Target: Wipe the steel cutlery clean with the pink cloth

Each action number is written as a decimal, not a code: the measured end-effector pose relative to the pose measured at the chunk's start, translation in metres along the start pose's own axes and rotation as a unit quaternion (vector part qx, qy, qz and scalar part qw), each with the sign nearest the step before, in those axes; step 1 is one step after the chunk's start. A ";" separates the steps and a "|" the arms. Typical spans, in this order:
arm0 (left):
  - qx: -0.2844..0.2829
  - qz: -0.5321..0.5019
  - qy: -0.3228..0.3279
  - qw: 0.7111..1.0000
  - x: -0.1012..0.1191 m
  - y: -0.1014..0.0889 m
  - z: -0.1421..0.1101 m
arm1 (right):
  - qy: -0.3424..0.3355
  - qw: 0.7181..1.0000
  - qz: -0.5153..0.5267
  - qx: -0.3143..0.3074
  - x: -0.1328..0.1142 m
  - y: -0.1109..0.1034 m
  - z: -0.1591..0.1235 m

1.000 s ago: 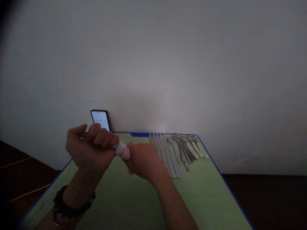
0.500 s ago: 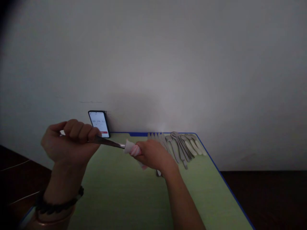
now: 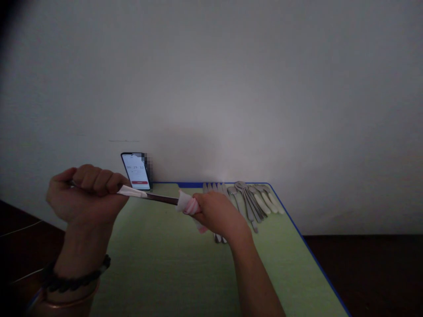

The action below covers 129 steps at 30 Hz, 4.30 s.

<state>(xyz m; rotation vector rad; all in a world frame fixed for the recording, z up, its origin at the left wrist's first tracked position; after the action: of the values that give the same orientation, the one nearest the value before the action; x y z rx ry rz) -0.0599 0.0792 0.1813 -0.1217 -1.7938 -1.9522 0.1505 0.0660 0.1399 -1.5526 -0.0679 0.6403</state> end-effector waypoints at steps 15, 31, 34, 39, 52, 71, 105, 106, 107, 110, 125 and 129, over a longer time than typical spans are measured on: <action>-0.054 0.089 -0.114 0.988 -0.077 0.013 -0.021 | 0.000 0.999 -0.048 0.015 -0.014 0.017 0.013; -0.049 0.089 -0.054 0.993 -0.078 0.009 -0.023 | 0.011 0.999 -0.051 0.015 -0.018 0.017 0.012; -0.095 0.106 -0.033 0.989 -0.077 0.012 -0.021 | 0.017 0.999 -0.012 0.046 -0.013 0.012 0.013; -0.131 0.179 0.015 0.975 -0.073 0.010 -0.011 | 0.022 0.989 0.092 0.115 0.009 0.005 0.014; -0.359 0.597 -0.209 0.686 -0.127 -0.038 -0.013 | 0.123 0.701 0.605 0.357 0.043 0.012 0.017; -0.455 0.633 -0.271 0.565 -0.136 -0.042 -0.040 | 0.143 0.458 0.749 0.456 0.078 -0.015 -0.004; -0.385 0.603 -0.234 0.659 -0.145 -0.043 -0.033 | 0.201 0.475 0.767 0.382 0.032 0.051 0.023; -0.384 0.607 -0.234 0.655 -0.143 -0.042 -0.033 | 0.192 0.473 0.774 0.375 0.033 0.049 0.024; -0.382 0.609 -0.241 0.651 -0.140 -0.042 -0.033 | 0.181 0.467 0.779 0.378 0.035 0.043 0.023; -0.387 0.611 -0.267 0.637 -0.126 -0.041 -0.033 | 0.148 0.439 0.780 0.421 0.050 0.015 0.012; -0.397 0.660 -0.212 0.601 -0.139 -0.037 -0.034 | 0.171 0.448 0.784 0.394 0.021 0.053 0.025; -0.405 0.667 -0.230 0.582 -0.125 -0.040 -0.032 | 0.152 0.430 0.776 0.435 0.046 0.025 0.015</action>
<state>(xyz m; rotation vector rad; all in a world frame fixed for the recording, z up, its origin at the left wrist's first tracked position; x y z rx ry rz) 0.0425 0.0858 0.0931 -1.7951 -0.2945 -1.2616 0.1743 0.0958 0.1016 -0.1862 1.9138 1.4070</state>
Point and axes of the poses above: each hand's wrist, its own z-axis towards the middle knuckle, its own y-axis out of the palm, x = y × z, the point moved 7 cm from there along z, towards the middle knuckle, and after that the axes turned 4 degrees about x, right-handed, at the moved point
